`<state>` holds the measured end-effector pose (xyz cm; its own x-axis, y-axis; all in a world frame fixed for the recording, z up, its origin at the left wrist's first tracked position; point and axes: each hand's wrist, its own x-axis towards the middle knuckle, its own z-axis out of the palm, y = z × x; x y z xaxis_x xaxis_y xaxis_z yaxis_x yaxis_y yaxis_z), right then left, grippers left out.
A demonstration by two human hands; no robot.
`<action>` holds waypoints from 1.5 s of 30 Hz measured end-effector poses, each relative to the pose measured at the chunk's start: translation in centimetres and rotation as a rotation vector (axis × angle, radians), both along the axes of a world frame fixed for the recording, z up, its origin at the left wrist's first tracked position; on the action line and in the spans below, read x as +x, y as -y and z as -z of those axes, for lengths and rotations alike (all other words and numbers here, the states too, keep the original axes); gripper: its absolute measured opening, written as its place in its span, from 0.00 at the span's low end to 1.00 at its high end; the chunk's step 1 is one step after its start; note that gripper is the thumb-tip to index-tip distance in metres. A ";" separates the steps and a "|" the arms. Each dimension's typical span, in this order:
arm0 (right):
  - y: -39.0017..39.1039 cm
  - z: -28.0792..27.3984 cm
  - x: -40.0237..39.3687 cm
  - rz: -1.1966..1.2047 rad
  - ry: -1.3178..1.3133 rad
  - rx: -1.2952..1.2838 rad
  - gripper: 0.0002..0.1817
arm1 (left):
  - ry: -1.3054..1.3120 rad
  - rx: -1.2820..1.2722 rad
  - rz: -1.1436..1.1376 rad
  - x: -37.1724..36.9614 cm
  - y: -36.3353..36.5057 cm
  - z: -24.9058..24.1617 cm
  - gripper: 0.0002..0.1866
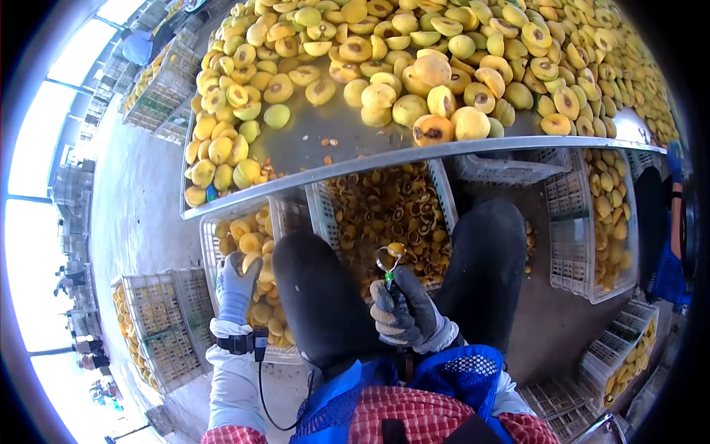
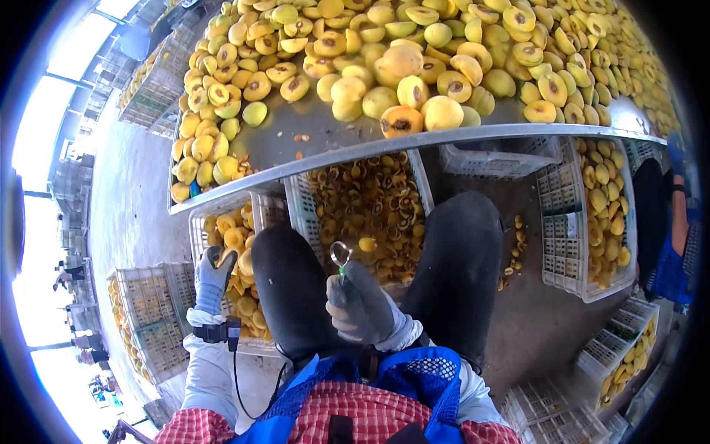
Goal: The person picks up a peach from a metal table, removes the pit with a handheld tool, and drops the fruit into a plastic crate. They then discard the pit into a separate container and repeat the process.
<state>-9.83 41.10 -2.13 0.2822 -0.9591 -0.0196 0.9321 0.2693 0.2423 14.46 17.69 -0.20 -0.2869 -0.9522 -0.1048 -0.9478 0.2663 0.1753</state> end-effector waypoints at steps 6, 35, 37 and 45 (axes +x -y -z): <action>1.7 0.3 -0.8 -0.018 -0.302 0.159 0.28 | -0.429 -0.105 0.582 -22.9 1.7 -4.7 0.23; 1.6 -2.0 -1.2 0.409 -1.863 0.282 0.21 | -0.944 0.471 0.543 -17.3 -8.0 -3.1 0.18; 1.5 -2.9 -1.4 0.336 -1.919 0.276 0.21 | -0.928 0.455 0.570 -16.9 -8.1 -3.1 0.17; 0.1 -1.6 -1.0 0.355 -1.728 0.099 0.16 | -0.664 0.801 0.718 -16.7 -6.5 -3.9 0.20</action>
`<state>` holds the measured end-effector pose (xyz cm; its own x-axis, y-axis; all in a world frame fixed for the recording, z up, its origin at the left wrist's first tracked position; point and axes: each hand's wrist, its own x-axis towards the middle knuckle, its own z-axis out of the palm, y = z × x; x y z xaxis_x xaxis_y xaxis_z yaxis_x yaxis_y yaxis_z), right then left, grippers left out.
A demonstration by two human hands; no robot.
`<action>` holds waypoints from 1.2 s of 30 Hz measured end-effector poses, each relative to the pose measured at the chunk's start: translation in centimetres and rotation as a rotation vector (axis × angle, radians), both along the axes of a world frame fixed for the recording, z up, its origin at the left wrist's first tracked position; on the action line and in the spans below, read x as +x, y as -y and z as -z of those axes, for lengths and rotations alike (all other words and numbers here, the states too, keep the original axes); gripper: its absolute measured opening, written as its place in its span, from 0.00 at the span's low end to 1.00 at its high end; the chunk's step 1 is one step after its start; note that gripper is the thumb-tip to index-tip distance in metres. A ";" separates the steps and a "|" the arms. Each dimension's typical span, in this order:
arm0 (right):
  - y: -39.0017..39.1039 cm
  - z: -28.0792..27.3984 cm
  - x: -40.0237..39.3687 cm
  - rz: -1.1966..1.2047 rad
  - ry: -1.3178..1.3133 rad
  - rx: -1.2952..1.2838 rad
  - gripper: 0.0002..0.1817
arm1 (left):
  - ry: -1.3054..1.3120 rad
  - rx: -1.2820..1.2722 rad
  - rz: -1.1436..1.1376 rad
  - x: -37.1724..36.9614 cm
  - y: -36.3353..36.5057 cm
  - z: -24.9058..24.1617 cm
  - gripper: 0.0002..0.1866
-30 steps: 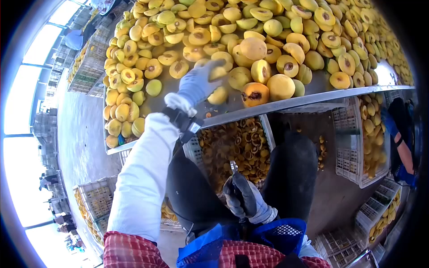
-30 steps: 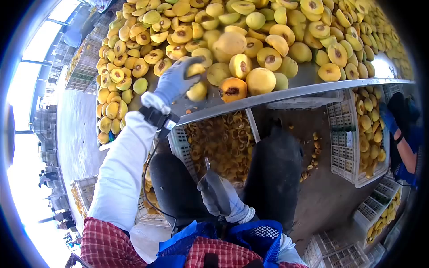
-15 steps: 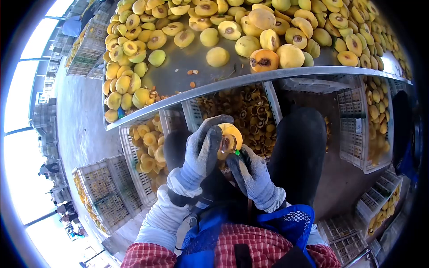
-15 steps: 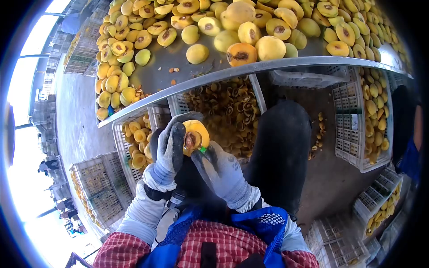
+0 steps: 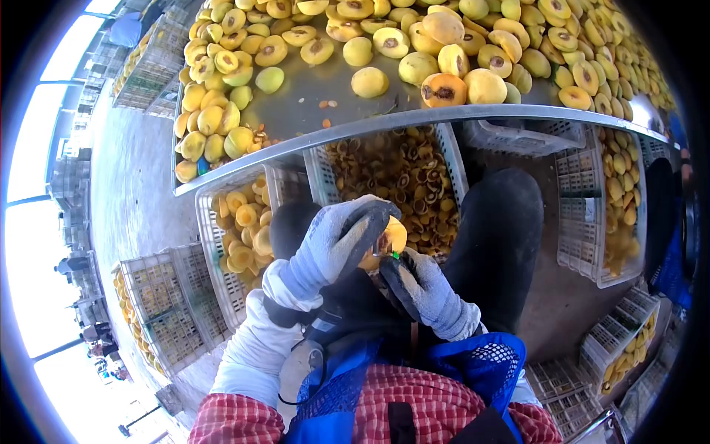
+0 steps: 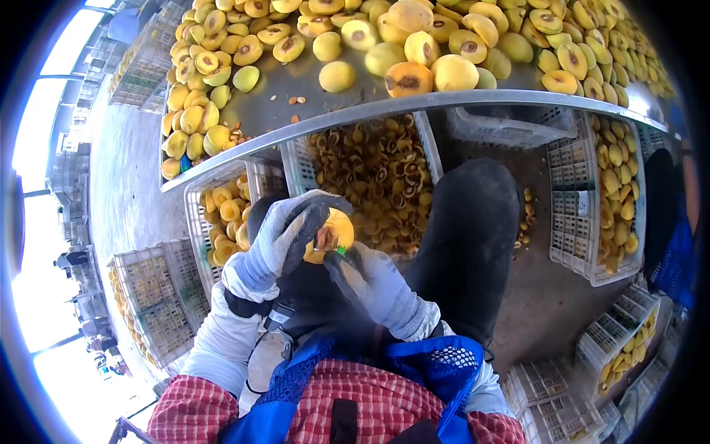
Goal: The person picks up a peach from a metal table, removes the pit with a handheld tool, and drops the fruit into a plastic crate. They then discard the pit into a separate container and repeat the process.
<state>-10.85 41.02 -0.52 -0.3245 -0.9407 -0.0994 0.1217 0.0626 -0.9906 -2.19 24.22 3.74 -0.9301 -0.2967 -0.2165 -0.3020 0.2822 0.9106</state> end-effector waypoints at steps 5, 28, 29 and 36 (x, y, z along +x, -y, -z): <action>1.1 1.0 0.6 0.095 0.278 0.123 0.17 | -0.393 0.689 -0.548 0.8 -3.8 3.5 0.25; -0.1 -0.3 3.0 -0.378 1.508 0.061 0.23 | -0.153 0.803 -0.576 1.6 -4.7 2.1 0.27; -0.1 0.2 3.1 -0.422 1.528 0.060 0.25 | -0.127 0.804 -0.610 1.8 -4.9 1.7 0.27; 0.6 0.3 3.7 -0.518 1.512 0.105 0.26 | -0.184 0.758 -0.780 3.3 -5.4 2.2 0.25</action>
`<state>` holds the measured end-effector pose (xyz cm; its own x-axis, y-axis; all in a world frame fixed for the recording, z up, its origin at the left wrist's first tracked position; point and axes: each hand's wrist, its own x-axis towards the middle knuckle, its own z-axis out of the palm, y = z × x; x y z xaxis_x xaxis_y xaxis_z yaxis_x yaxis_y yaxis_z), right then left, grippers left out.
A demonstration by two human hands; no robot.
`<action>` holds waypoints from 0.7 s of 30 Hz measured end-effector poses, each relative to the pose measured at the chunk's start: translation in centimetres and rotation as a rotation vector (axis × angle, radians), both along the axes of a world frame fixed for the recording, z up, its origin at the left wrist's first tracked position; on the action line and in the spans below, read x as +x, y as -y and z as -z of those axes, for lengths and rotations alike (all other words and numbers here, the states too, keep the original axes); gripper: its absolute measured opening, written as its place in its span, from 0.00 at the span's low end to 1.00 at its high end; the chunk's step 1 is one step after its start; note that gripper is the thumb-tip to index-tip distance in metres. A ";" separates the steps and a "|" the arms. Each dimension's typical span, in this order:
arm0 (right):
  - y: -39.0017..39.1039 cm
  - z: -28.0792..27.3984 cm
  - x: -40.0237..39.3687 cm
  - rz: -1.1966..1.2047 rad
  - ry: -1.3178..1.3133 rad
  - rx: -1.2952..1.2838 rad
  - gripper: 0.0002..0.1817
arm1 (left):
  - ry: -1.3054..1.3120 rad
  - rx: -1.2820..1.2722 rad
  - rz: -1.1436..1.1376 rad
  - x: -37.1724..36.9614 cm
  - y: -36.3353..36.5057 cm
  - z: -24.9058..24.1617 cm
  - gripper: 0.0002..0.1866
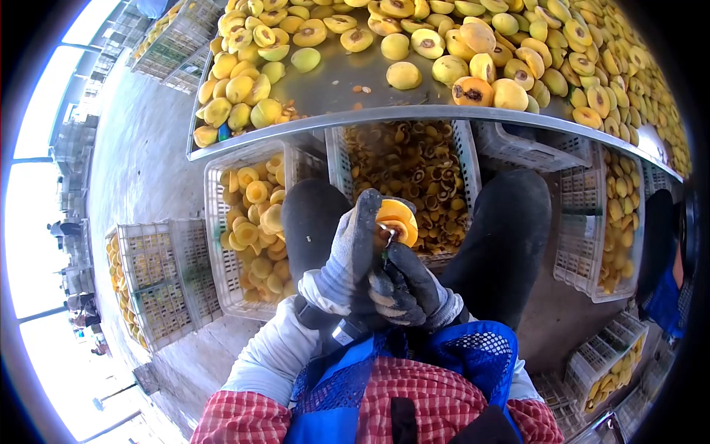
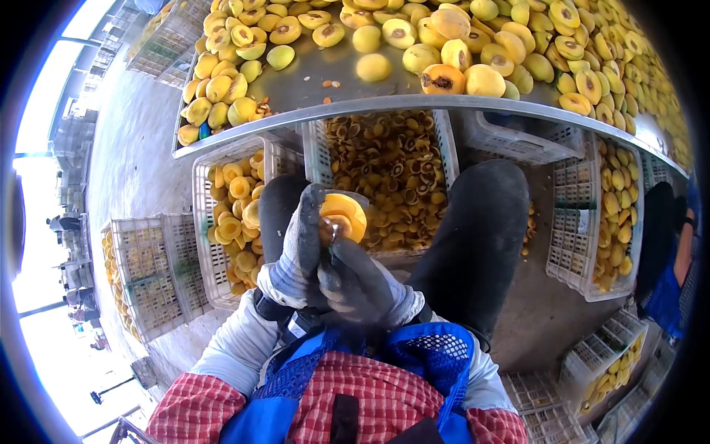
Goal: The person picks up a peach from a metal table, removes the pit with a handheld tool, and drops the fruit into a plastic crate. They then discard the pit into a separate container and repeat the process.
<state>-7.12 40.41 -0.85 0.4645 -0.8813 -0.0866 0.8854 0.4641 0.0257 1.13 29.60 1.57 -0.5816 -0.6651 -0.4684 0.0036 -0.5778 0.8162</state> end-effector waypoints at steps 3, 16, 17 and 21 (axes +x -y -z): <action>0.3 -1.7 -0.2 -0.018 -0.418 0.097 0.25 | 0.040 -0.409 0.033 1.4 0.6 0.9 0.22; 0.2 -0.4 1.5 0.029 0.151 -0.196 0.30 | -0.258 0.091 -0.341 3.9 -1.6 4.8 0.23; 0.2 0.3 1.3 0.043 0.139 -0.097 0.30 | -0.334 0.586 -0.425 5.2 -0.4 5.7 0.23; 0.4 2.1 0.8 0.127 0.204 0.018 0.29 | 0.183 -0.580 -0.597 15.2 4.7 7.3 0.26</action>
